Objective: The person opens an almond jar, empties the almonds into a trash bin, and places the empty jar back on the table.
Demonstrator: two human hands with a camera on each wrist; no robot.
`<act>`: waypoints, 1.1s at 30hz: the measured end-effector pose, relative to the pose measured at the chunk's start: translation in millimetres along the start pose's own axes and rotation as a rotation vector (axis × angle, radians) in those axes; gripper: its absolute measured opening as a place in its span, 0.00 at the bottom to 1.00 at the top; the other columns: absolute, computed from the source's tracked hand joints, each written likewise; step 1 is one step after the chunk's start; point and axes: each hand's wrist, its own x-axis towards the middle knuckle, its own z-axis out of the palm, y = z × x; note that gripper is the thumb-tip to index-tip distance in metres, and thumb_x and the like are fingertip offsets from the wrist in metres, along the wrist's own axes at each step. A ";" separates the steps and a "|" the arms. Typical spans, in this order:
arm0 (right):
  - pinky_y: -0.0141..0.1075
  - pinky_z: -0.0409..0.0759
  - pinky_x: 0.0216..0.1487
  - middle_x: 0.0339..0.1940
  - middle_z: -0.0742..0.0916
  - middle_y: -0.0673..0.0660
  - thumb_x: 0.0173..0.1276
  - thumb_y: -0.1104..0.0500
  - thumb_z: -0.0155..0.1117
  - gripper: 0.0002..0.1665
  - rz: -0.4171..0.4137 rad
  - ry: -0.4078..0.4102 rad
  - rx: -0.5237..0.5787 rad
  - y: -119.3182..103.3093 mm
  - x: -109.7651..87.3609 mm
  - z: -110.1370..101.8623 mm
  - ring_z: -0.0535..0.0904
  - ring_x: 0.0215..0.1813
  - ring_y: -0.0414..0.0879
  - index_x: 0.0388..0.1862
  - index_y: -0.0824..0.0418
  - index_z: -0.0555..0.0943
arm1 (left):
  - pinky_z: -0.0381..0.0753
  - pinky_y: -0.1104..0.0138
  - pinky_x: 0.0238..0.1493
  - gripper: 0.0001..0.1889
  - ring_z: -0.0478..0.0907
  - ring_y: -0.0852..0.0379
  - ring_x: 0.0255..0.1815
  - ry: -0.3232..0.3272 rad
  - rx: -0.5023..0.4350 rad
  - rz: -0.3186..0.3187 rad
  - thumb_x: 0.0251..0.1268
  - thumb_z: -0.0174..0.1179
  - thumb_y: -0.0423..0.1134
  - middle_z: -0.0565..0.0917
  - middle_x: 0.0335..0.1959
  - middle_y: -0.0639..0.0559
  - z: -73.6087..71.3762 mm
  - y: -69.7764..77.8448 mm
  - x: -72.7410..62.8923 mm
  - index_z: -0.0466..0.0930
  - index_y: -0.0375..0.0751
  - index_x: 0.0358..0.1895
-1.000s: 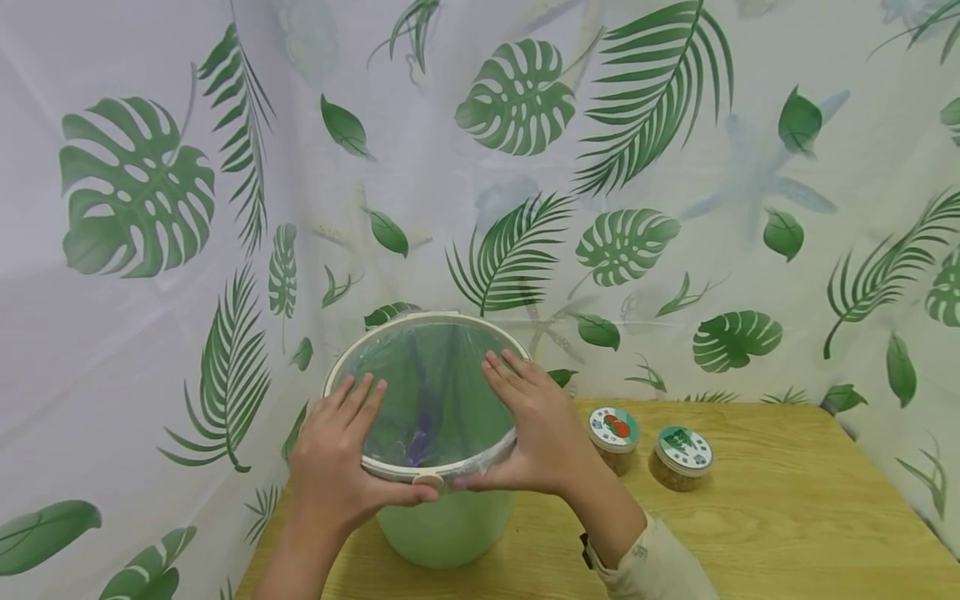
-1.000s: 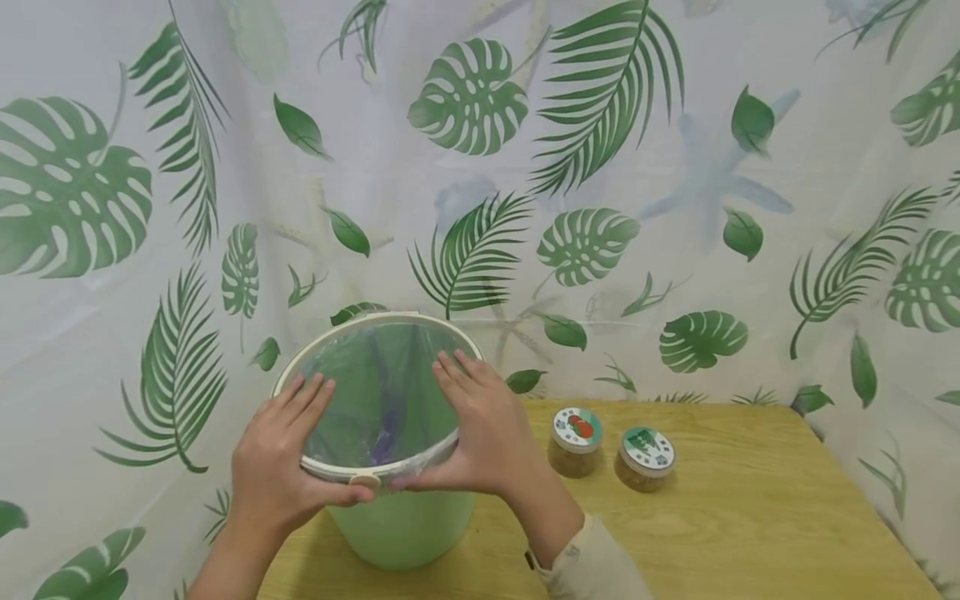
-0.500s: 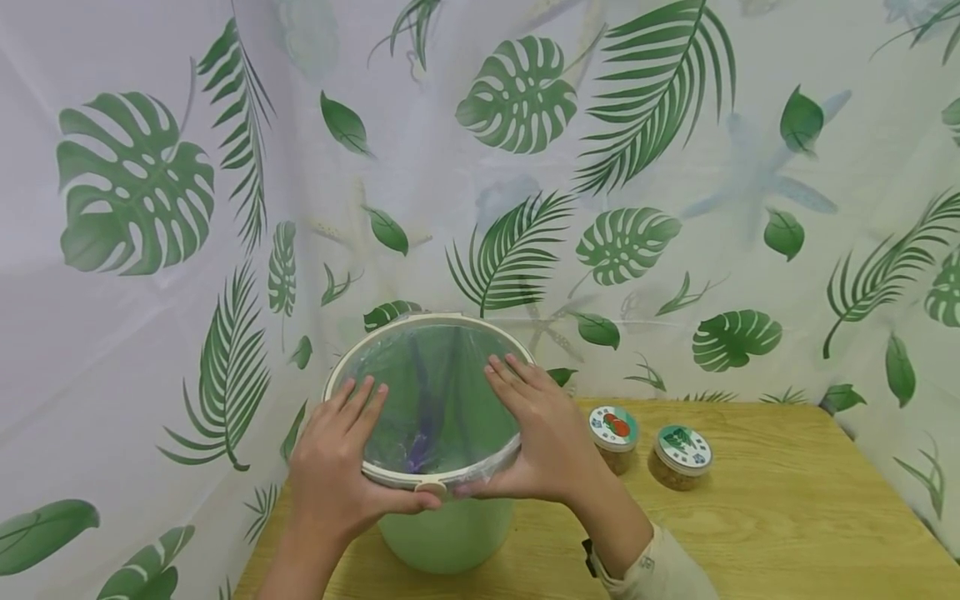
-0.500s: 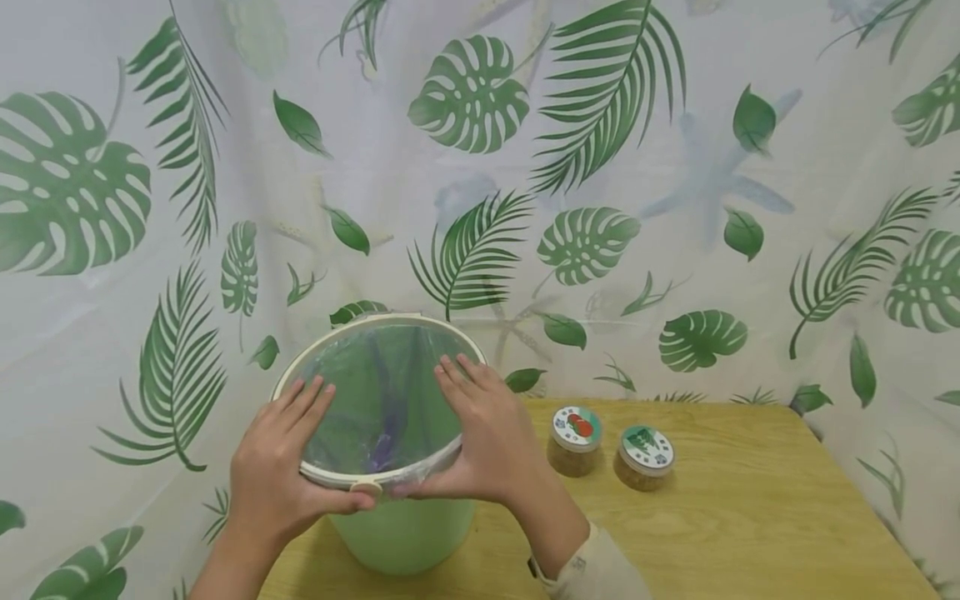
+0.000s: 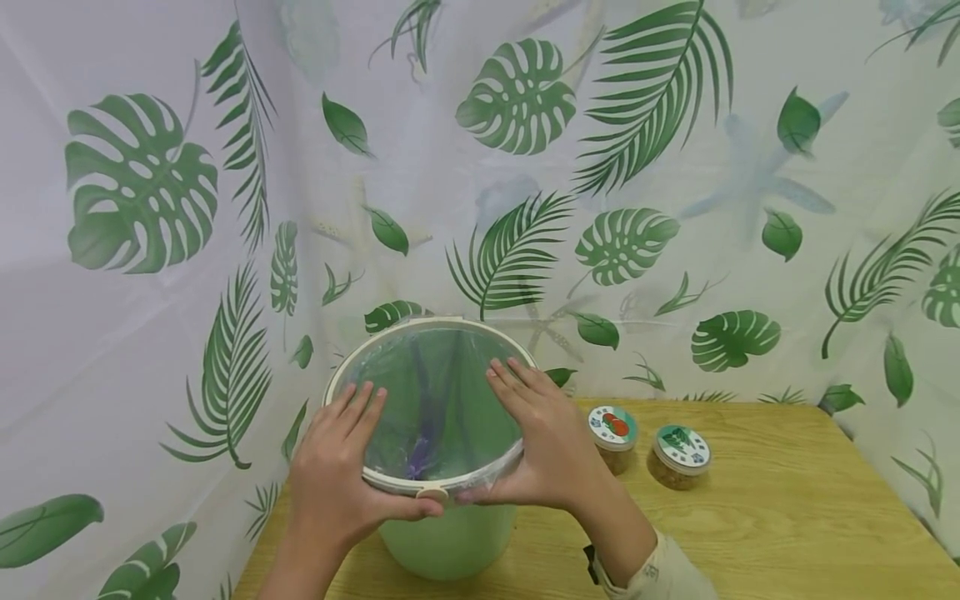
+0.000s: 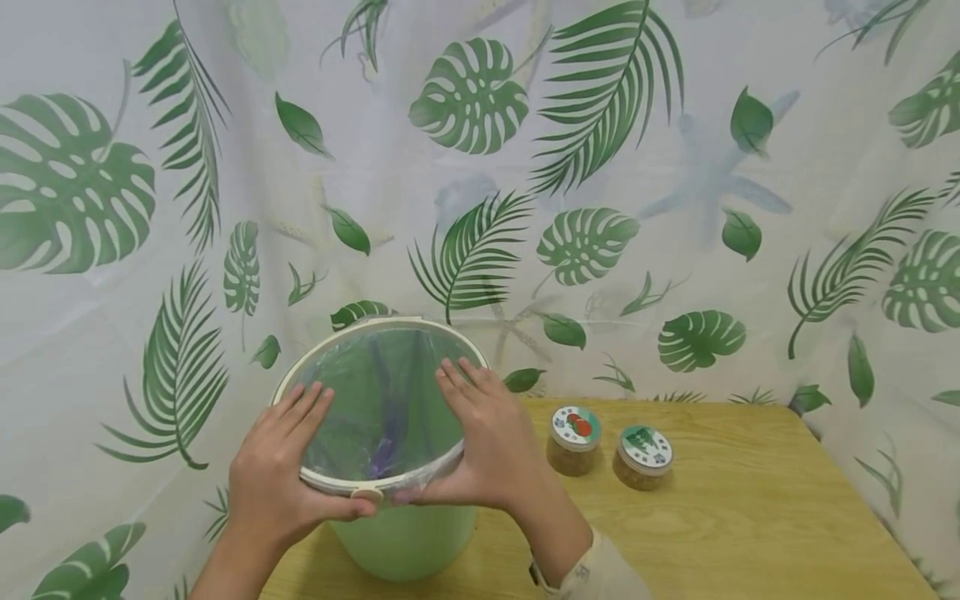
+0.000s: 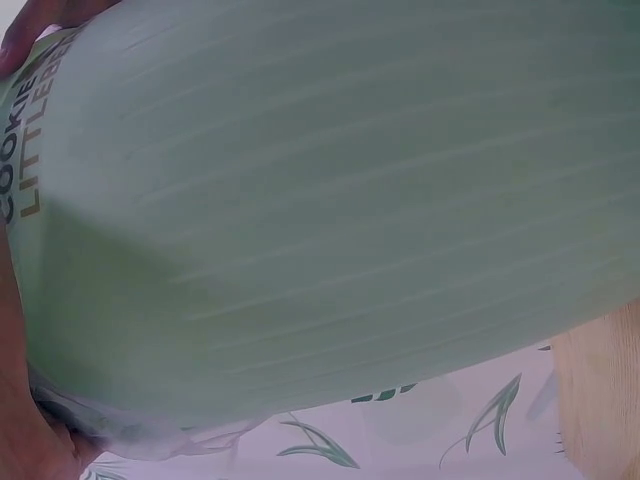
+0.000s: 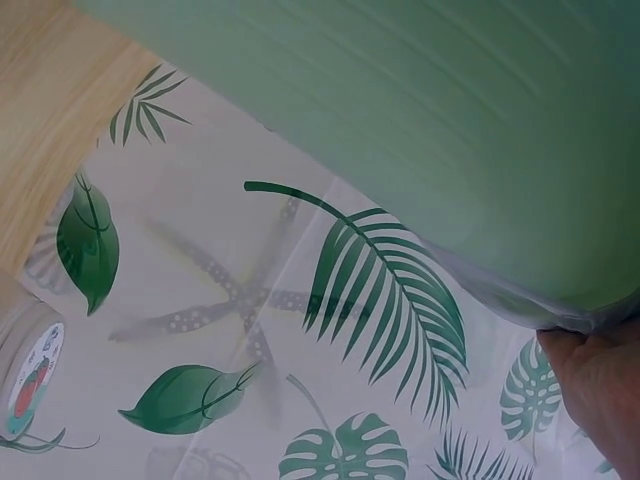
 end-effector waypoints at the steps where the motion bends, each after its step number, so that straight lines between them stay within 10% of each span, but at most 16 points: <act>1: 0.61 0.73 0.76 0.78 0.78 0.60 0.42 0.01 0.52 0.83 0.000 0.001 0.001 -0.4 -0.8 -0.2 0.71 0.81 0.61 0.80 0.61 0.72 | 0.76 0.33 0.69 0.76 0.77 0.35 0.74 0.004 0.001 0.002 0.31 0.39 1.01 0.82 0.70 0.39 -0.4 0.4 -0.7 0.80 0.38 0.71; 33: 0.65 0.72 0.76 0.80 0.76 0.59 0.42 0.05 0.62 0.81 -0.042 0.000 0.045 -5.6 -13.9 -6.9 0.64 0.85 0.63 0.82 0.60 0.69 | 0.78 0.39 0.70 0.74 0.79 0.38 0.72 0.035 -0.006 0.018 0.31 0.43 1.00 0.85 0.67 0.42 -9.3 10.2 -11.8 0.83 0.37 0.67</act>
